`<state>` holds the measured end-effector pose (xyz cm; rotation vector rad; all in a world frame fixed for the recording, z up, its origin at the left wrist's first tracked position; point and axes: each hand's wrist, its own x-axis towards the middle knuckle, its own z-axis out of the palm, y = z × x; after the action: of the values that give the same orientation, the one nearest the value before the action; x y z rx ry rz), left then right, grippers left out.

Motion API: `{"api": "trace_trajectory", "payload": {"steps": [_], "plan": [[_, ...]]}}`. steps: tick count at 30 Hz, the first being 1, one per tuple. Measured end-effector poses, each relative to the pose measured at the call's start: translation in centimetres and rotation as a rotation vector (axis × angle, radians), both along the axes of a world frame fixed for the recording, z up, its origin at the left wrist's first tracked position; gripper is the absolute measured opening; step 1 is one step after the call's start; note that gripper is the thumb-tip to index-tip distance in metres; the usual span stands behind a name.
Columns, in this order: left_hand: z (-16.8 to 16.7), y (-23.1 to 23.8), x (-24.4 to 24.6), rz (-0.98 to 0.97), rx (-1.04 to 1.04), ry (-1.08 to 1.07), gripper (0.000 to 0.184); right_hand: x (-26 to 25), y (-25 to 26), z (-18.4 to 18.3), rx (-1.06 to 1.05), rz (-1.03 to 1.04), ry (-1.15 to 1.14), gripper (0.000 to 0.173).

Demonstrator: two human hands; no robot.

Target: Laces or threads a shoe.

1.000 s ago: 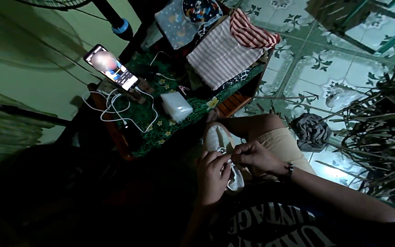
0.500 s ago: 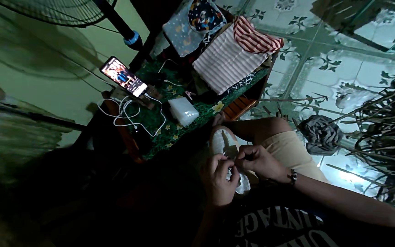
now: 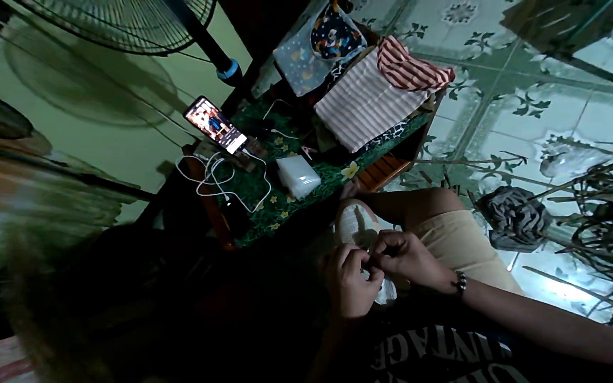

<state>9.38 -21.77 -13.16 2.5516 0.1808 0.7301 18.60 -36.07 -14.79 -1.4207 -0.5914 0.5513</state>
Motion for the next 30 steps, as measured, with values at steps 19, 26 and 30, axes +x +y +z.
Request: {"api": "trace_trajectory", "payload": {"steps": [19, 26, 30], "plan": [[-0.4, 1.2, -0.3, -0.105, -0.222, 0.068, 0.015, 0.0, 0.3, 0.6, -0.096, -0.004, -0.218, 0.015], [-2.0, 1.5, -0.5, -0.223, -0.425, -0.043, 0.015, 0.3, 0.2, 0.0, 0.000, -0.012, 0.068, 0.009], [-1.4, 1.5, -0.7, -0.178, -0.299, -0.008, 0.016, 0.1, 0.2, 0.8, -0.084, -0.019, -0.185, 0.013]]}}
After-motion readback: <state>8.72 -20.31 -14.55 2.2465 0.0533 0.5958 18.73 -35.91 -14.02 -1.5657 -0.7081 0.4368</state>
